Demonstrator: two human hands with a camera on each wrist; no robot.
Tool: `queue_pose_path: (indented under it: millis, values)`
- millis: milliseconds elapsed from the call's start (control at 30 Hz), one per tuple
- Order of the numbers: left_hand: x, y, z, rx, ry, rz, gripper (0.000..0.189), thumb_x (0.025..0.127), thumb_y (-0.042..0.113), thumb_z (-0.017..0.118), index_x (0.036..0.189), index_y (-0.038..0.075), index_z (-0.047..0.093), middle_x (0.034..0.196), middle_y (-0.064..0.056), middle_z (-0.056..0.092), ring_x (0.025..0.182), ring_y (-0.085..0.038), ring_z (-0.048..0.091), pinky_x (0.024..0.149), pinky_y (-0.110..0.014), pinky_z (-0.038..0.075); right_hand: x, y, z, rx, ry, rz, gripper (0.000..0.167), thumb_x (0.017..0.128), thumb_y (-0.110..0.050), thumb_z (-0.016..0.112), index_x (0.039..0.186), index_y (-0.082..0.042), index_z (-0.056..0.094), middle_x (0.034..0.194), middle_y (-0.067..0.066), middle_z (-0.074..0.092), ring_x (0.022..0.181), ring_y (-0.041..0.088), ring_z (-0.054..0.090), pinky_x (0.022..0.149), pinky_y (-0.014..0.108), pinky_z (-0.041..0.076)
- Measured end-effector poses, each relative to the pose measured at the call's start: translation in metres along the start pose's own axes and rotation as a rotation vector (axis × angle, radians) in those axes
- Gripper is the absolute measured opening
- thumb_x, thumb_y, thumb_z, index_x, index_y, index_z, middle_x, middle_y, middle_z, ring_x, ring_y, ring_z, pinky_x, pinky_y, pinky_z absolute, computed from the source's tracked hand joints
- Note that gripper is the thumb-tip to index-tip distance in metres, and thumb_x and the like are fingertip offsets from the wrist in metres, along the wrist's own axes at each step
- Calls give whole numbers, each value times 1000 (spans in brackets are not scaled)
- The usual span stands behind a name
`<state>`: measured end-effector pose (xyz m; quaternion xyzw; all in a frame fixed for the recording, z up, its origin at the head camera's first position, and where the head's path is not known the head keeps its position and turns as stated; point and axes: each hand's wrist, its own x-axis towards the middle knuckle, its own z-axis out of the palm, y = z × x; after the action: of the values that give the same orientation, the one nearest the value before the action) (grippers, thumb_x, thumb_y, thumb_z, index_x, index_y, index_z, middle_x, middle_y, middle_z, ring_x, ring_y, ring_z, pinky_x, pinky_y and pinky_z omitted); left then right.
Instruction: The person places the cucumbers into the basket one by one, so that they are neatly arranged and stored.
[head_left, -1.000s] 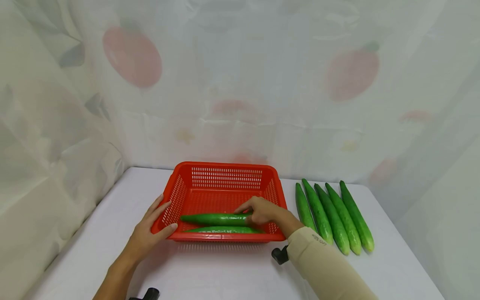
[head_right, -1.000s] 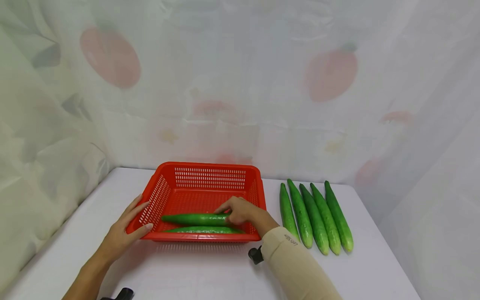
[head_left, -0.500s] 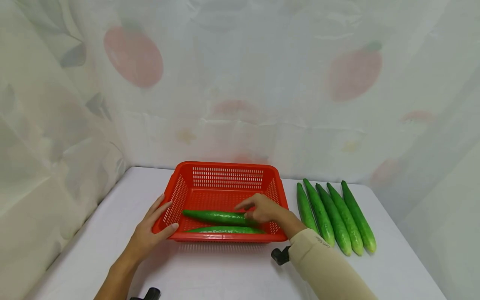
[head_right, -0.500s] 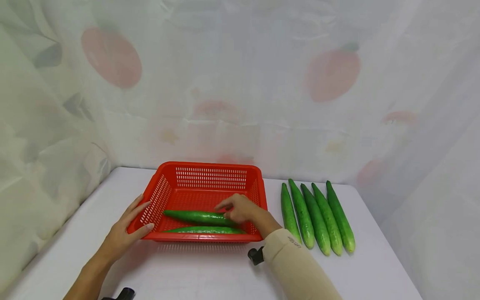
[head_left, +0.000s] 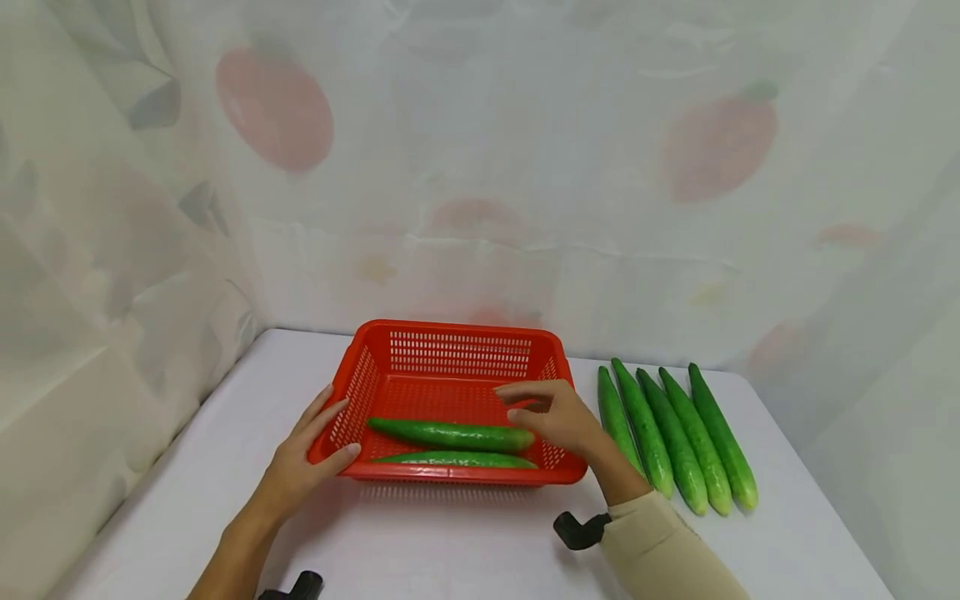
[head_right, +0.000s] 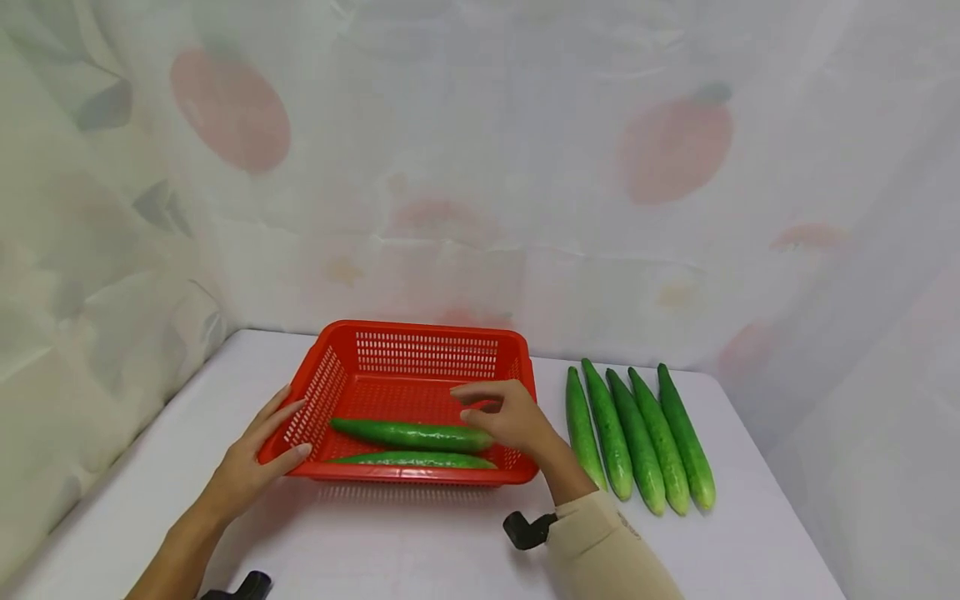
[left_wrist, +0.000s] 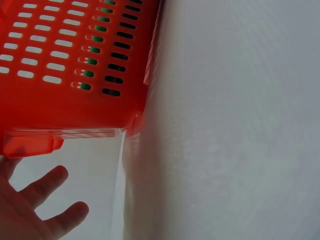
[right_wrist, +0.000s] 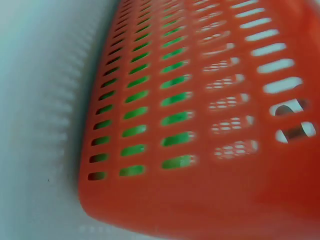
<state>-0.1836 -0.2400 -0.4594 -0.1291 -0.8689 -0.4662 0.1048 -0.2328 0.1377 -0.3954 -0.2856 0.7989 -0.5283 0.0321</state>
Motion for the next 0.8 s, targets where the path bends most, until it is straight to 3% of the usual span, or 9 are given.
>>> queue_pose_path:
  millis: [100, 233, 333, 633, 800]
  values:
    - [2, -1, 0, -3, -4, 2, 65, 88, 31, 71, 145, 14, 44, 158, 6, 17, 140, -29, 21, 96, -65, 30, -11, -3, -7, 42, 63, -57, 28, 90, 2, 65, 118, -1, 68, 117, 10, 66, 106, 34, 60, 88, 47, 47]
    - [2, 0, 0, -1, -6, 5, 65, 88, 30, 70, 145, 13, 44, 158, 5, 17, 139, -31, 22, 95, -64, 31, -24, 7, -15, 118, 121, -146, 27, 90, 4, 63, 116, 2, 67, 118, 15, 65, 106, 31, 62, 88, 42, 49]
    - [2, 0, -1, 8, -2, 11, 65, 88, 30, 71, 145, 11, 45, 158, 4, 18, 139, -31, 22, 95, -64, 31, -34, 2, -20, 172, 140, -195, 27, 90, 5, 61, 116, 7, 65, 119, 21, 63, 107, 32, 61, 89, 38, 49]
    - [3, -1, -1, 14, -3, 16, 64, 89, 30, 70, 145, 11, 45, 158, 4, 18, 139, -32, 22, 94, -65, 31, -57, -14, -25, 276, 176, -190, 28, 89, 7, 61, 117, 10, 63, 123, 22, 60, 115, 36, 55, 93, 45, 45]
    - [2, -1, -1, 0, -7, 13, 64, 89, 29, 70, 145, 11, 44, 158, 4, 17, 140, -32, 21, 94, -65, 31, -66, -21, -30, 224, 219, -263, 30, 87, 14, 59, 117, 12, 62, 122, 26, 59, 112, 36, 55, 87, 41, 49]
